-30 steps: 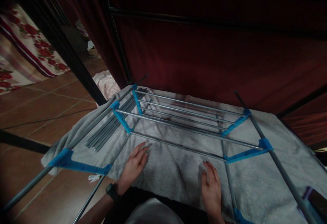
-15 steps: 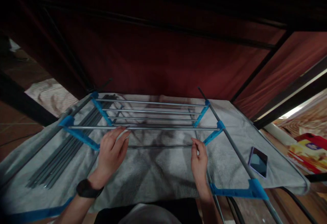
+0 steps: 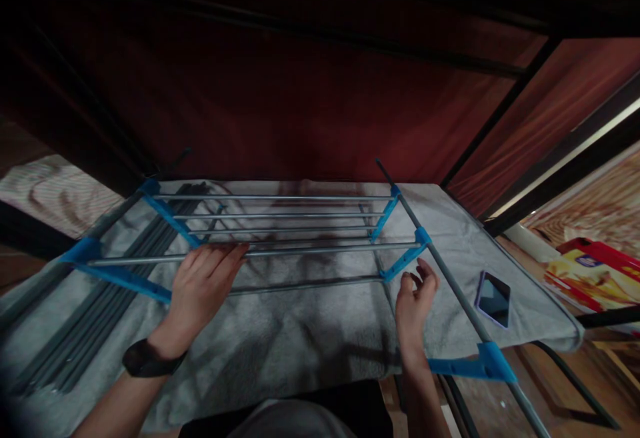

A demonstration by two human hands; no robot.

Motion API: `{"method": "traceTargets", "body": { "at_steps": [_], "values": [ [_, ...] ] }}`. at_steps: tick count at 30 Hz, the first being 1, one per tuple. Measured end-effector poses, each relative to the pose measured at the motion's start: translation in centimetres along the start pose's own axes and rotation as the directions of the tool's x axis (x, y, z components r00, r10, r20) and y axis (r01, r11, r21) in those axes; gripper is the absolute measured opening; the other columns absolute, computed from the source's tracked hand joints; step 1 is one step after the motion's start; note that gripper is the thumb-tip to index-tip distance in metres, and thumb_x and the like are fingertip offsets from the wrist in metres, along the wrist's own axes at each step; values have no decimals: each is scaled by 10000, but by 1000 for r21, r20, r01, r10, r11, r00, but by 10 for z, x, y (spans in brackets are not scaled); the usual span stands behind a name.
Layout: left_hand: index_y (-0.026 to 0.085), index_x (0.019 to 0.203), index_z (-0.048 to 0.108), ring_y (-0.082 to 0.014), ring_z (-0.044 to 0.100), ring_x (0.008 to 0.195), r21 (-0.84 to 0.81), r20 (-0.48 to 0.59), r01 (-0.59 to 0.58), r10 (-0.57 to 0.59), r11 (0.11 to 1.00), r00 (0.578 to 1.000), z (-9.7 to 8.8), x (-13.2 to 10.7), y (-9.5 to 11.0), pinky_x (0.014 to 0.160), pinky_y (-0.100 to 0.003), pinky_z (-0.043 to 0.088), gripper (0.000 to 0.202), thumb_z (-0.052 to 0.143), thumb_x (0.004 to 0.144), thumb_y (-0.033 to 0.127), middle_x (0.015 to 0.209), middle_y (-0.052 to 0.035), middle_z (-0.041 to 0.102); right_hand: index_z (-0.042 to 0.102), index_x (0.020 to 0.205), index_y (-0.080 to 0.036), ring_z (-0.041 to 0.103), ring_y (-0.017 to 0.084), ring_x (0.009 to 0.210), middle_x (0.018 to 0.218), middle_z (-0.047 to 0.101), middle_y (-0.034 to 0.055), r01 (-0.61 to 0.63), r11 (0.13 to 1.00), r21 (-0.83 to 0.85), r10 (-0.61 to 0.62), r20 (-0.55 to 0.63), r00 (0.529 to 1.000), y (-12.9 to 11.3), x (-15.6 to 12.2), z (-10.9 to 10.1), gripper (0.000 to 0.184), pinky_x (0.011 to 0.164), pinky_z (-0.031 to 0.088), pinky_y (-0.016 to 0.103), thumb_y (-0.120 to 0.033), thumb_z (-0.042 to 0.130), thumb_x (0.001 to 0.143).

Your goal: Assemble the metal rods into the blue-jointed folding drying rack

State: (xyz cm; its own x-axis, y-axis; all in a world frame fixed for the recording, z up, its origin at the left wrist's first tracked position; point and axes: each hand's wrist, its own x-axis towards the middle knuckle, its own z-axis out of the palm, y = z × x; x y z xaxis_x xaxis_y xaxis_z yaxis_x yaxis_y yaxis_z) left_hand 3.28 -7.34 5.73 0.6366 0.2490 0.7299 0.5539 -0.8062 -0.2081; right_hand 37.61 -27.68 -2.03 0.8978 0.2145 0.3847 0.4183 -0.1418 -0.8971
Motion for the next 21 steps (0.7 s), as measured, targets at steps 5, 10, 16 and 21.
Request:
{"method": "traceTargets", "body": {
  "at_steps": [5,10,16,21],
  "values": [
    [178,1289,624,-221,640,814,6,23,12,-12,1000,1000,2,-3,-3,789,-364,464,336,622,960,110,930,-55,733,533,1403,-220,559,251,1273,1424,557,127,-36,997,68,31,76,997,-2,9,5,588,1084,437,429,-422,573,852],
    [194,1387,575,-247,671,1019,-73,-7,23,-24,997,1000,0,-5,2,927,-400,489,461,604,943,73,1113,-100,726,548,1386,-205,561,250,1290,1412,584,129,-49,992,114,38,96,995,-7,10,11,577,1117,420,438,-400,592,845],
    [249,1433,550,-263,613,1248,-233,0,-8,8,972,1000,4,-53,41,1091,-450,447,554,557,922,35,1236,-102,699,457,1468,-242,532,242,1301,1485,490,125,-101,989,104,99,31,995,15,-18,11,641,1123,421,443,-409,583,863],
    [202,1330,638,-265,592,1285,-243,251,93,-30,966,967,39,-102,58,1128,-438,419,364,488,1003,145,1338,-113,672,530,1380,-228,564,257,1217,1336,578,118,-225,972,67,212,163,964,61,-69,22,576,1084,442,461,-473,581,861]
  ]
}}
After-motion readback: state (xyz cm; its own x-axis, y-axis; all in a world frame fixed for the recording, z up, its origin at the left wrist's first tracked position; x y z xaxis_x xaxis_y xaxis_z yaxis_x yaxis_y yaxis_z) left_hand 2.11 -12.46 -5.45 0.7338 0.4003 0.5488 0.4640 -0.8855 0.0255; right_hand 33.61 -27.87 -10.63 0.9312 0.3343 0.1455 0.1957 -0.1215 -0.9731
